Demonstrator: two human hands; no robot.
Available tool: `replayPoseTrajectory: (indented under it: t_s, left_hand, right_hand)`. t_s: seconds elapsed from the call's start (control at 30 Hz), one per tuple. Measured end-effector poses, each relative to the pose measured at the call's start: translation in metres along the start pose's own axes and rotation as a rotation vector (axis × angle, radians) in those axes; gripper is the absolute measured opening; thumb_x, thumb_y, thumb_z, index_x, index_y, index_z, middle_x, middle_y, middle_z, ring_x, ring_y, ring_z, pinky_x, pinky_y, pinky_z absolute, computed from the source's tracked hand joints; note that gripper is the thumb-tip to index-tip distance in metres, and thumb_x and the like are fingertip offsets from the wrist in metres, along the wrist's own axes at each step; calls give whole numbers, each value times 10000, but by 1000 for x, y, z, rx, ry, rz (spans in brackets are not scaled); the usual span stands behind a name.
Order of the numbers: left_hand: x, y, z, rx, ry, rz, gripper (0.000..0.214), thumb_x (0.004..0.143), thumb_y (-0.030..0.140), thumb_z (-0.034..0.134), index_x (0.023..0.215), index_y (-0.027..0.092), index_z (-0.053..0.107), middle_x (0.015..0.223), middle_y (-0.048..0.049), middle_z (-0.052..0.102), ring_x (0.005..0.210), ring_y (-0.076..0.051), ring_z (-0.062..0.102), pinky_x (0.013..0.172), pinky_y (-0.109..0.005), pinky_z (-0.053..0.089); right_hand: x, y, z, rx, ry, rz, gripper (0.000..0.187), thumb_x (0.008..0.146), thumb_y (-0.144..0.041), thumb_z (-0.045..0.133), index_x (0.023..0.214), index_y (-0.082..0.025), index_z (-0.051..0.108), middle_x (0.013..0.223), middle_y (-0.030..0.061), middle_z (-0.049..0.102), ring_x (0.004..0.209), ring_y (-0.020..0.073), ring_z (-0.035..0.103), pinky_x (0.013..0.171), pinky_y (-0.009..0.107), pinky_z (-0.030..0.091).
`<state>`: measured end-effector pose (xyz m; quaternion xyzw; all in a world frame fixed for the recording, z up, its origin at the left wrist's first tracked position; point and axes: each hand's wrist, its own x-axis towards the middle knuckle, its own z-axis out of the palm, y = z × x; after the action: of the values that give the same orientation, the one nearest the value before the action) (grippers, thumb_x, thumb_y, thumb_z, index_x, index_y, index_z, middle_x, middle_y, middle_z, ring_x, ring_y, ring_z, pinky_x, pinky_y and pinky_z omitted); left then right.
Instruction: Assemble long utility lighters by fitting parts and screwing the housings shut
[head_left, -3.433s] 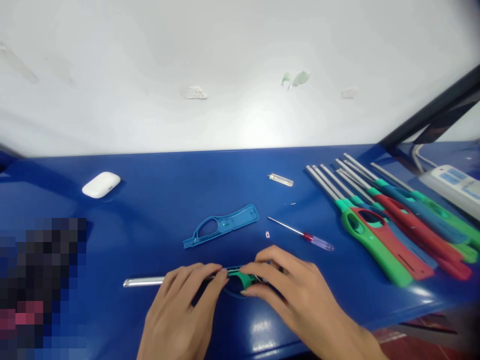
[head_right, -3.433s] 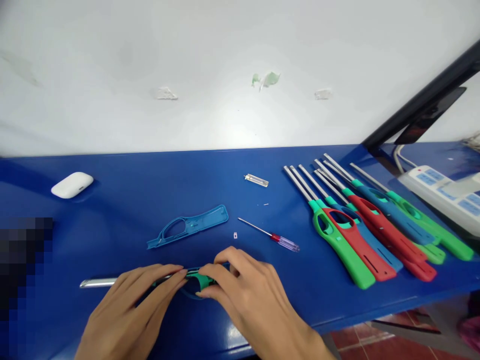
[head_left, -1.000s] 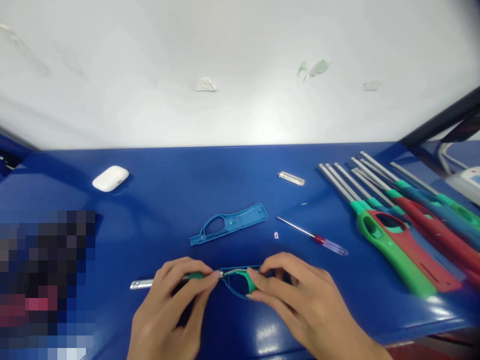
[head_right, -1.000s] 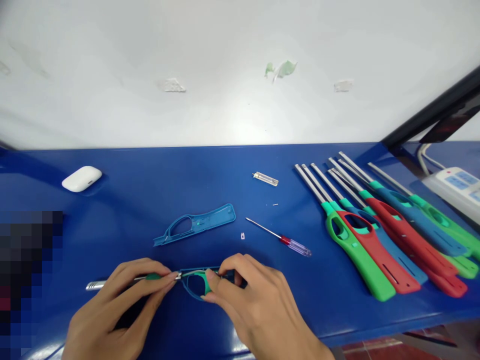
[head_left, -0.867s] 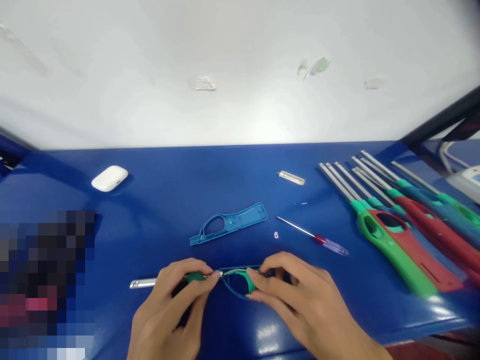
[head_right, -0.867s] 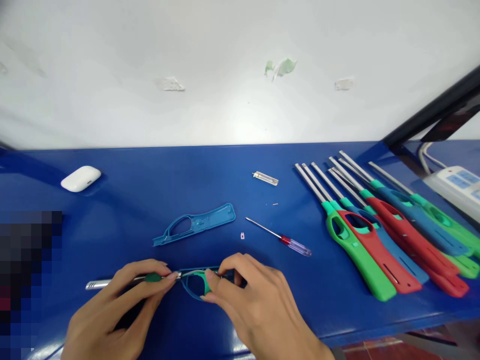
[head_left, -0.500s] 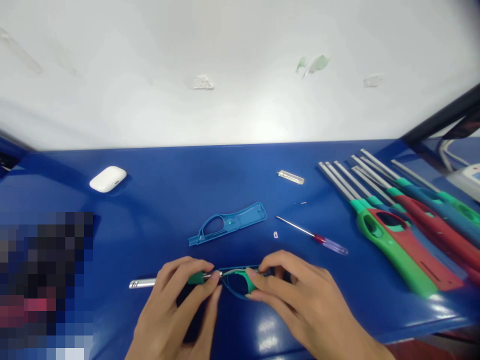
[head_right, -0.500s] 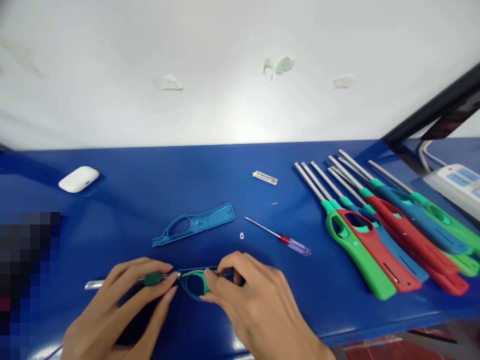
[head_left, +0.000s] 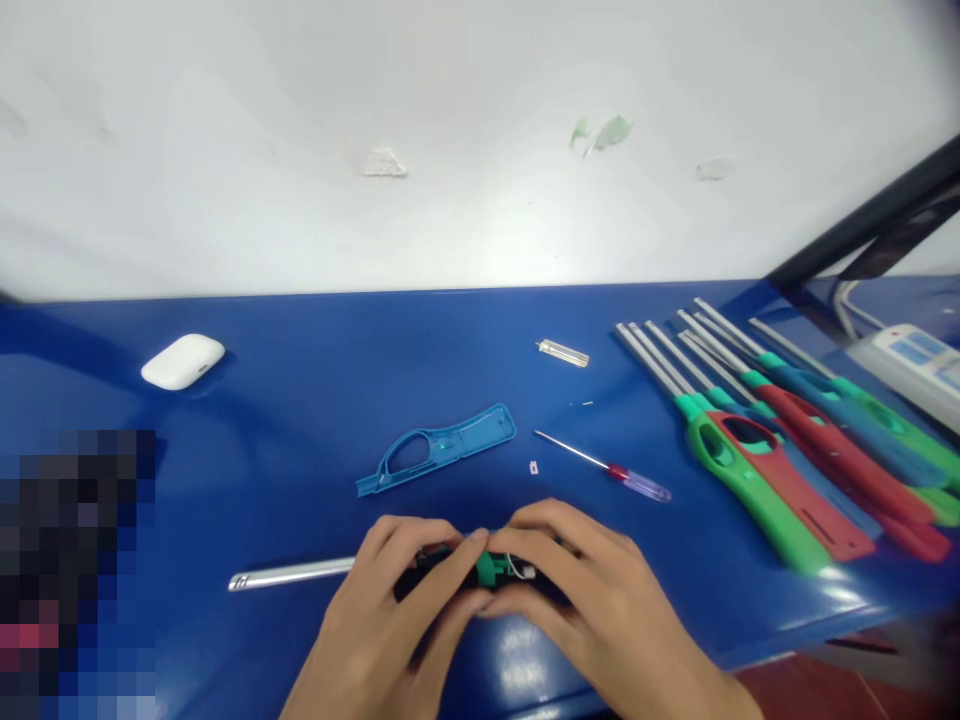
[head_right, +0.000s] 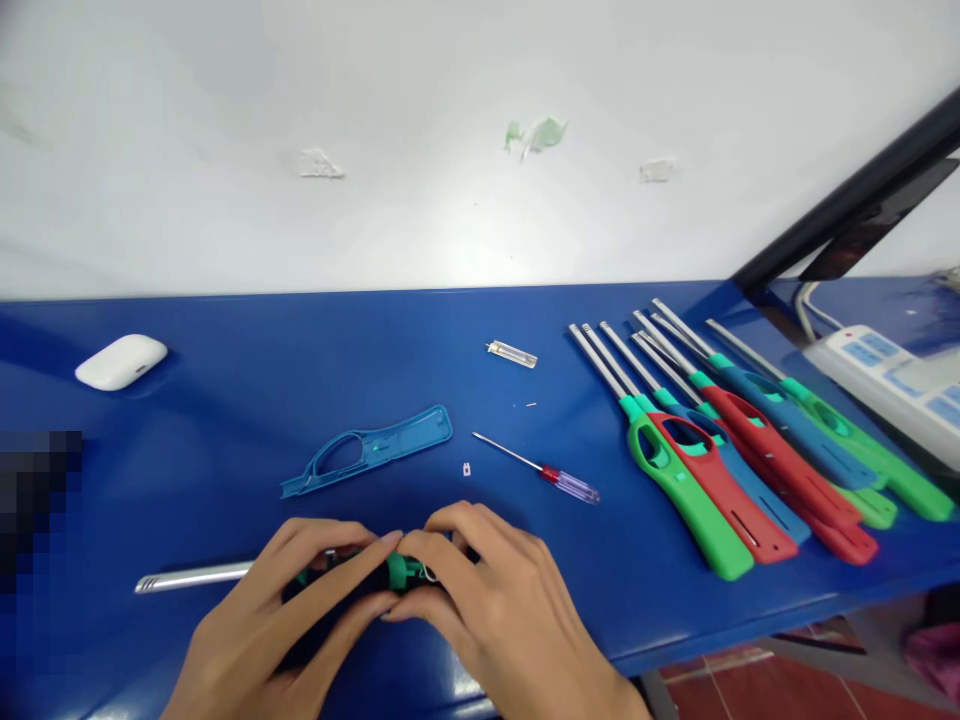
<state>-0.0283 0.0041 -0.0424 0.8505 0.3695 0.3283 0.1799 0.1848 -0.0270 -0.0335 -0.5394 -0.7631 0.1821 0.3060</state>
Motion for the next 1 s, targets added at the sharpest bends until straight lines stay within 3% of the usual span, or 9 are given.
replayPoseTrajectory:
  t_s: [0.17,0.27,0.37,0.53,0.8,1.0]
  left_hand:
    - [0,2,-1,4,-9,5,271,1026,108,589,1239,240,694,1108,-57,654,1001,-172,639,847,-269,612]
    - [2,4,0,26,1,-10,248,1027,113,587,1204,243,702,1100,-53,663,991,-172,651,861,-276,612]
    - [2,3,2,36,-1,-25,216,1039,137,588,1189,240,703,1086,-51,658,966,-164,656,831,-263,606]
    - [3,2,4,54,8,-5,189,1060,152,575,1187,223,696,1066,-48,650,923,-152,649,795,-251,595]
    - [3,2,6,33,8,-18,174,1085,179,538,1168,236,680,1051,-33,642,883,-149,635,743,-257,584]
    - [1,3,7,37,-15,-20,176,1088,163,526,1176,219,667,977,-22,629,850,-160,597,724,-277,542]
  right_hand:
    - [-6,2,-18,11,33,24,322,1041,-533,602,1160,-267,740,1079,47,769,906,178,789,808,264,656]
    - [-11,8,-27,-54,50,34,247,1041,-459,639,1125,-264,767,1052,47,782,892,188,791,798,275,660]
    - [-14,13,-26,-32,11,16,170,1061,-332,629,1093,-267,783,1011,25,793,842,174,775,765,278,648]
    - [-12,16,-23,9,29,-54,249,1046,-136,593,1056,-265,807,971,11,800,758,151,733,682,262,622]
    - [-7,20,-28,79,-7,-81,350,967,-1,585,1082,-244,810,992,21,797,764,138,717,654,229,597]
    - [-4,21,-27,142,7,-81,314,989,-24,602,1053,-234,826,952,19,800,767,130,721,657,221,588]
